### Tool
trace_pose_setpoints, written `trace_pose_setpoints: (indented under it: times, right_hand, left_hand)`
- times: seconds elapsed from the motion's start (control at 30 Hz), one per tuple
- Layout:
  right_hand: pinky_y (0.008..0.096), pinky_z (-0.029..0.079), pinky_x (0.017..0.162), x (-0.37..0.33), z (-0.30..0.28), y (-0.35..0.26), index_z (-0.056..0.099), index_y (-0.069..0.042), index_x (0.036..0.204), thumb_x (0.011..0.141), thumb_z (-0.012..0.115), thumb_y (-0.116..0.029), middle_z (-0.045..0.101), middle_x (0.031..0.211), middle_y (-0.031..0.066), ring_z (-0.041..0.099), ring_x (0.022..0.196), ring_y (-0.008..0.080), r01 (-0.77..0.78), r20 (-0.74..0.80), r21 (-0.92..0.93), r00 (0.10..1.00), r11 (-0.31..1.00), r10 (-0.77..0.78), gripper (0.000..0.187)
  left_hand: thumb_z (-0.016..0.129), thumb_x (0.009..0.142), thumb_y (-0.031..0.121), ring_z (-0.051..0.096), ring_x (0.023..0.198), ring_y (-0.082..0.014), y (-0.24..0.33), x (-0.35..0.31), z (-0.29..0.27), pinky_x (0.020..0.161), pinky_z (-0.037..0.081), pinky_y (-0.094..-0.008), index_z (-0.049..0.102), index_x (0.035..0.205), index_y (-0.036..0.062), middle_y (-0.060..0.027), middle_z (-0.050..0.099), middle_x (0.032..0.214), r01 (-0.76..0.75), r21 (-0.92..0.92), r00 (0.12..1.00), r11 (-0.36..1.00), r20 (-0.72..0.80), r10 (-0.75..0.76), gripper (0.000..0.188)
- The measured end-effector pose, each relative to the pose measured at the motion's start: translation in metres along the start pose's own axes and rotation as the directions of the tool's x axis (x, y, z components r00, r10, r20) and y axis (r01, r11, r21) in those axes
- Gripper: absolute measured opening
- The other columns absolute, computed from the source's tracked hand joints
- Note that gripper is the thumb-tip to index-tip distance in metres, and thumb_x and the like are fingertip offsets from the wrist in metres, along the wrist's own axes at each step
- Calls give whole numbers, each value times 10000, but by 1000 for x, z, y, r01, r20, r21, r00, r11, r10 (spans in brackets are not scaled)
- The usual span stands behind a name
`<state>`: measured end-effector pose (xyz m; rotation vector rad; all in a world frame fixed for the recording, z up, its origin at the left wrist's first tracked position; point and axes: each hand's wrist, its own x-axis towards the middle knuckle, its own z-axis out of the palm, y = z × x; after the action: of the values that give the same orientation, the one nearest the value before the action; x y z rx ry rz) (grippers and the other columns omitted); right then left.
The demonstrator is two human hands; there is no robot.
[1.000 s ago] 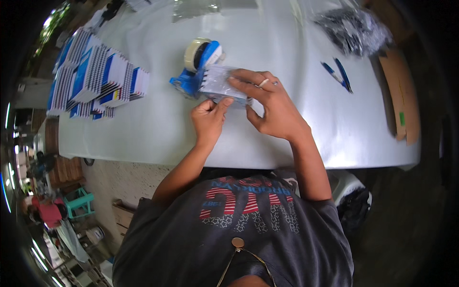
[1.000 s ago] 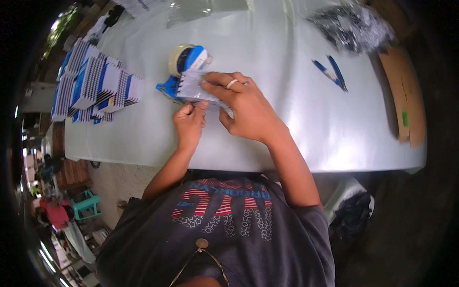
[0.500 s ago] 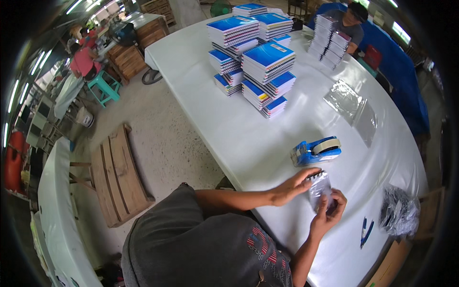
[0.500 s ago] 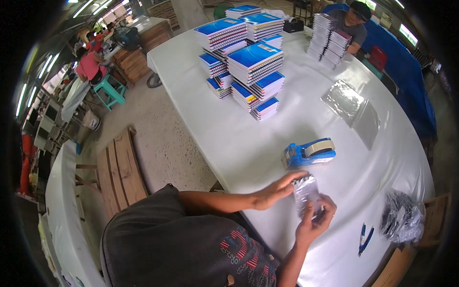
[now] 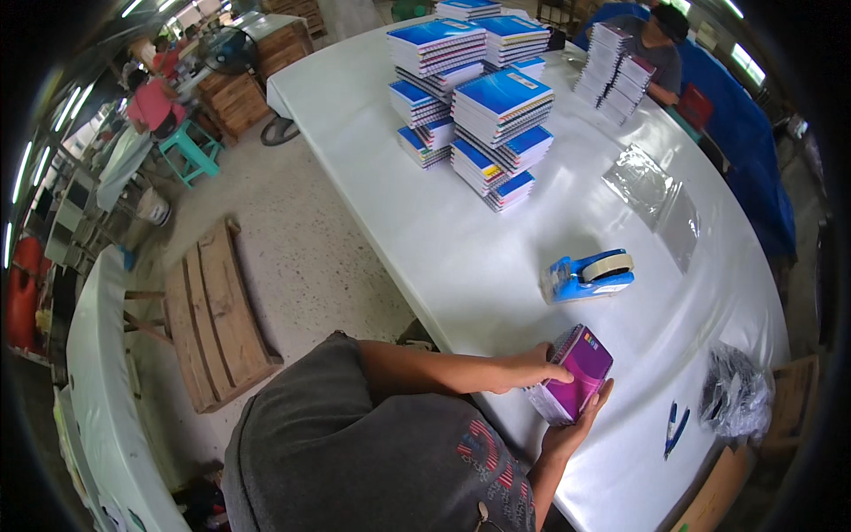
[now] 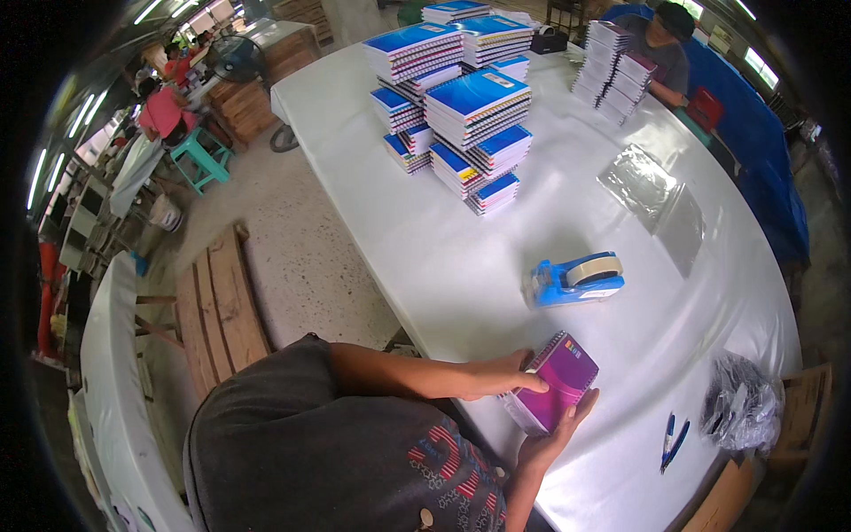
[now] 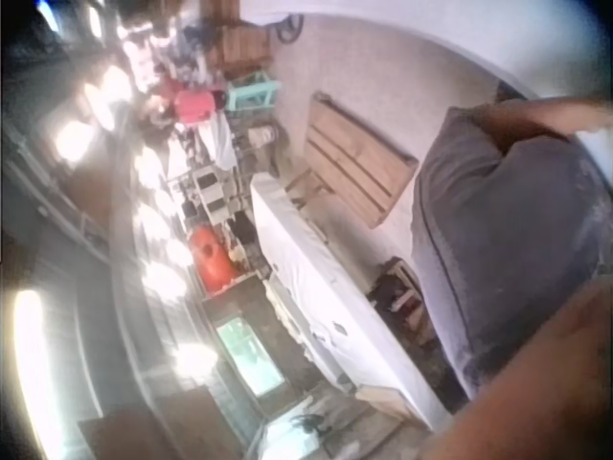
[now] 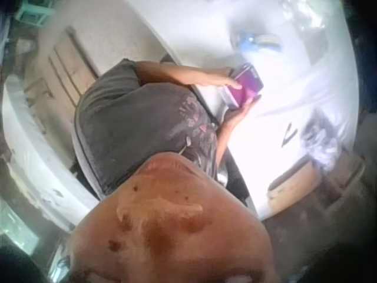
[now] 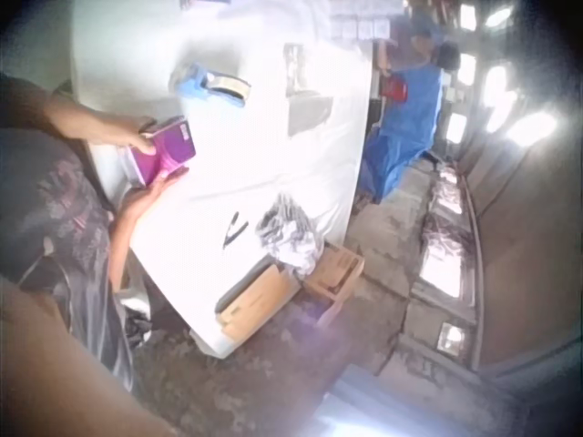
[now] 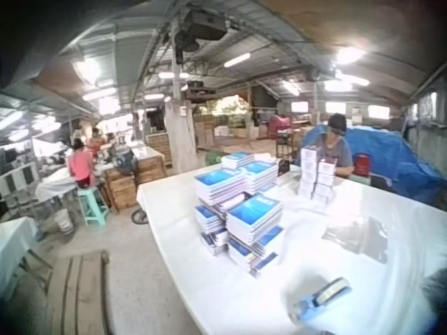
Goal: The person places individual notebooks into clear plastic bags by hand and seals the bags with adhesive tape using a blue tape dispenser.
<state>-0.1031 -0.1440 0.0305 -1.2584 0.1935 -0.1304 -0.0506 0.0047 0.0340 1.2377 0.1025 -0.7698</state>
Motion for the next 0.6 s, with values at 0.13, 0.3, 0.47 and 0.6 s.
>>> trace_pose_setpoints:
  times: [0.13,0.3,0.47,0.6]
  right_hand:
    - [403,307,1086,9,-25,3,275,-54,1456,977,434,-375,406,1412,111,405,1295,250,-55,46,200,998,978,47,598]
    - [406,418,987,-2,-33,-4,404,-11,1294,913,602,-341,521,1230,142,537,1126,238,229,-33,75,973,971,-227,542]
    - [369,445,926,4,-48,35,372,43,1272,714,782,-363,539,1166,142,553,1057,230,232,-160,-95,956,968,-244,803]
    - [390,368,1019,8,-56,51,180,-10,1389,526,915,-418,418,1284,126,448,1193,255,61,-51,-94,997,994,-66,1205]
  left_hand:
    - [706,792,133,362,1286,-236,1,-3,4,1079,316,-361,150,1434,-27,-175,395,1341,-459,91,879,884,192,436,865]
    - [781,740,143,378,1273,-228,15,9,23,1077,321,-369,179,1432,7,-153,386,1333,-645,156,744,748,350,569,927]
    - [923,558,347,506,1112,-220,-17,52,23,998,396,-365,376,1284,7,-128,509,1167,-731,222,682,645,209,701,970]
    - [936,538,322,500,1089,-191,-25,58,9,962,413,-351,372,1267,26,-109,513,1136,-770,382,627,511,305,717,968]
